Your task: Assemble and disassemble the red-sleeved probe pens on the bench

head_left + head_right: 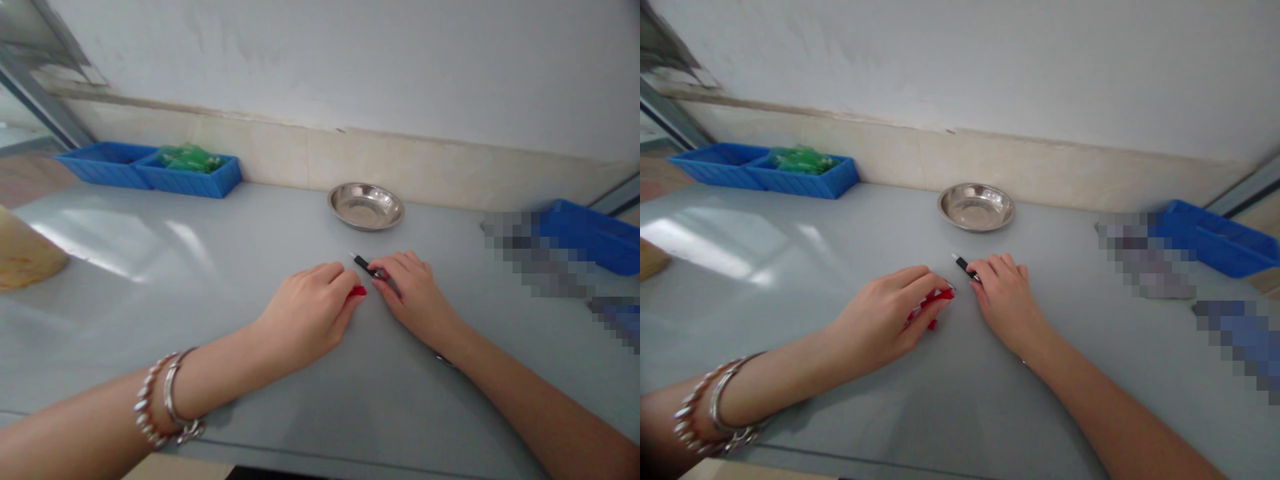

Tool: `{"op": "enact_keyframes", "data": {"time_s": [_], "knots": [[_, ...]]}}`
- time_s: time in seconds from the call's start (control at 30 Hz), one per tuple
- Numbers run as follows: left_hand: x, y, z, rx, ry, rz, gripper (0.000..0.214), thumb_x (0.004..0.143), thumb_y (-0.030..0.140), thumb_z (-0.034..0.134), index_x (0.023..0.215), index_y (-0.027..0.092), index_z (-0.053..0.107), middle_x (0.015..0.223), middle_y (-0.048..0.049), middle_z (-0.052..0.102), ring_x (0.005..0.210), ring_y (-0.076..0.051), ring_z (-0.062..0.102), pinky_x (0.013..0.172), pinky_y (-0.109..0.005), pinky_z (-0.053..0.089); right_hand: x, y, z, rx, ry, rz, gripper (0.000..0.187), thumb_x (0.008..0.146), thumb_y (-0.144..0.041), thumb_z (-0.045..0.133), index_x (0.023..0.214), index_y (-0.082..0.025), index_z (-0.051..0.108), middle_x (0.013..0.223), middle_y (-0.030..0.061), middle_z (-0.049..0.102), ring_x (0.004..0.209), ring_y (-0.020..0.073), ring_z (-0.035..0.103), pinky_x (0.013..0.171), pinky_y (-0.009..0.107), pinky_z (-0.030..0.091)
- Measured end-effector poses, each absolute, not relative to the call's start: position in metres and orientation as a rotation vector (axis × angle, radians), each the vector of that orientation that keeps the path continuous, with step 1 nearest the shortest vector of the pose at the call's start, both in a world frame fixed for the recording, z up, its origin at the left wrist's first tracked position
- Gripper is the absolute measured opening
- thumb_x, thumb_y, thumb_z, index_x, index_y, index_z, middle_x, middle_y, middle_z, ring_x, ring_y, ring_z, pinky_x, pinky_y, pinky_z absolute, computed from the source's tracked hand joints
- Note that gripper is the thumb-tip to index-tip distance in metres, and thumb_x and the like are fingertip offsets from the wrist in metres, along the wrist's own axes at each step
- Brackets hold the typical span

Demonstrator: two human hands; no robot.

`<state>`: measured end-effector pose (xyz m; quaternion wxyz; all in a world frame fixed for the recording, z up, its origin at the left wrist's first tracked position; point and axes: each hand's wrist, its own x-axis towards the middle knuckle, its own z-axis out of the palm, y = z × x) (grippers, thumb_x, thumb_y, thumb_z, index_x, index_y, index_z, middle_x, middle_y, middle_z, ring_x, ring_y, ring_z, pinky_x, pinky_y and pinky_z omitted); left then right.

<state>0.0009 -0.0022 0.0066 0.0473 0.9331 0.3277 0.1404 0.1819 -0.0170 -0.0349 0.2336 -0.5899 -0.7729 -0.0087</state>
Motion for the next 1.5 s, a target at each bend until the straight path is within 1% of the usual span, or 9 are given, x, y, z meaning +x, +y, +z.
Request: {"op": "enact_keyframes", "data": {"time_s": [0.17, 0.33, 0.53, 0.7, 0.9, 1.13, 1.27, 1.37, 1.5], "knots": [[0.001, -0.002, 0.006, 2.841, 1.023, 0.428, 0.019, 0.088, 0.025, 0.038, 0.082, 0.014, 0.053, 0.075, -0.003, 0.053, 0.06, -0.012, 0.047, 0.054, -0.023, 0.036, 0.184, -0.015, -0.037, -1.534, -2.117, 0.078, 0.016, 0.083, -0.015, 0.043, 0.093, -0.016, 0.056, 0.086, 0.007, 0.058, 0.083, 0.0198, 0.05, 0.072, 0.032, 0.038], [0.001, -0.002, 0.007, 2.836, 1.033, 0.395, 0.019, 0.088, 0.025, 0.038, 0.081, 0.015, 0.053, 0.076, -0.0032, 0.053, 0.062, -0.013, 0.048, 0.056, -0.024, 0.038, 0.185, -0.017, -0.035, -1.515, -2.113, 0.092, 0.017, 0.085, -0.02, 0.043, 0.095, -0.016, 0.056, 0.084, 0.0069, 0.056, 0.084, 0.0195, 0.049, 0.073, 0.033, 0.039], [0.001, 0.0, 0.005, 2.799, 1.035, 0.389, 0.019, 0.087, 0.024, 0.038, 0.083, 0.014, 0.053, 0.076, -0.0035, 0.052, 0.064, -0.013, 0.049, 0.058, -0.024, 0.041, 0.18, -0.024, -0.029, -1.587, -2.169, -0.09, 0.036, 0.086, -0.038, 0.042, 0.119, -0.024, 0.05, 0.112, 0.0101, 0.051, 0.095, 0.0244, 0.043, 0.078, 0.039, 0.036], [0.001, 0.001, 0.003, 2.802, 1.04, 0.416, 0.018, 0.087, 0.025, 0.038, 0.087, 0.015, 0.054, 0.079, -0.0036, 0.054, 0.065, -0.014, 0.05, 0.059, -0.025, 0.041, 0.176, -0.026, -0.03, -1.571, -2.308, -0.122, 0.033, 0.087, -0.034, 0.04, 0.118, -0.03, 0.051, 0.131, 0.0034, 0.042, 0.104, 0.0258, 0.039, 0.08, 0.042, 0.035], [-0.001, 0.006, 0.003, 2.765, 1.076, 0.516, 0.018, 0.087, 0.024, 0.038, 0.088, 0.015, 0.054, 0.079, -0.0036, 0.055, 0.069, -0.014, 0.053, 0.062, -0.025, 0.042, 0.177, -0.027, -0.032, -1.553, -2.276, -0.051, 0.025, 0.086, -0.031, 0.045, 0.106, -0.026, 0.059, 0.124, 0.004, 0.05, 0.103, 0.0246, 0.041, 0.081, 0.042, 0.036], [-0.003, 0.014, 0.003, 2.681, 1.112, 0.647, 0.017, 0.086, 0.027, 0.043, 0.089, 0.016, 0.055, 0.082, -0.0036, 0.057, 0.068, -0.013, 0.053, 0.061, -0.024, 0.042, 0.189, -0.025, -0.023, -1.561, -2.045, -0.026, 0.023, 0.085, -0.026, 0.043, 0.098, -0.02, 0.061, 0.101, 0.0086, 0.058, 0.095, 0.0224, 0.047, 0.079, 0.039, 0.038], [-0.004, 0.019, 0.003, 2.658, 1.164, 0.653, 0.018, 0.086, 0.027, 0.043, 0.089, 0.015, 0.056, 0.083, -0.0046, 0.057, 0.068, -0.014, 0.053, 0.061, -0.025, 0.042, 0.161, -0.059, -0.006, -1.361, -2.148, -0.103, 0.029, 0.083, -0.039, 0.045, 0.102, -0.019, 0.057, 0.104, 0.011, 0.054, 0.094, 0.0246, 0.046, 0.079, 0.041, 0.037], [-0.005, 0.024, 0.002, 2.648, 1.196, 0.689, 0.019, 0.086, 0.027, 0.042, 0.089, 0.015, 0.056, 0.081, -0.0043, 0.057, 0.067, -0.014, 0.053, 0.063, -0.026, 0.043, 0.128, -0.086, -0.004, -0.965, -2.346, -0.257, 0.034, 0.082, -0.048, 0.042, 0.107, -0.028, 0.053, 0.105, 0.0092, 0.053, 0.086, 0.0247, 0.046, 0.072, 0.041, 0.036], [-0.006, 0.026, 0.0, 2.632, 1.207, 0.702, 0.019, 0.087, 0.028, 0.042, 0.089, 0.015, 0.055, 0.082, -0.0043, 0.058, 0.069, -0.014, 0.053, 0.064, -0.026, 0.043, 0.104, -0.095, -0.013, -0.844, -2.487, -0.327, 0.021, 0.08, -0.025, 0.048, 0.1, -0.028, 0.055, 0.091, 0.0046, 0.057, 0.071, 0.0189, 0.044, 0.056, 0.032, 0.029]]}}
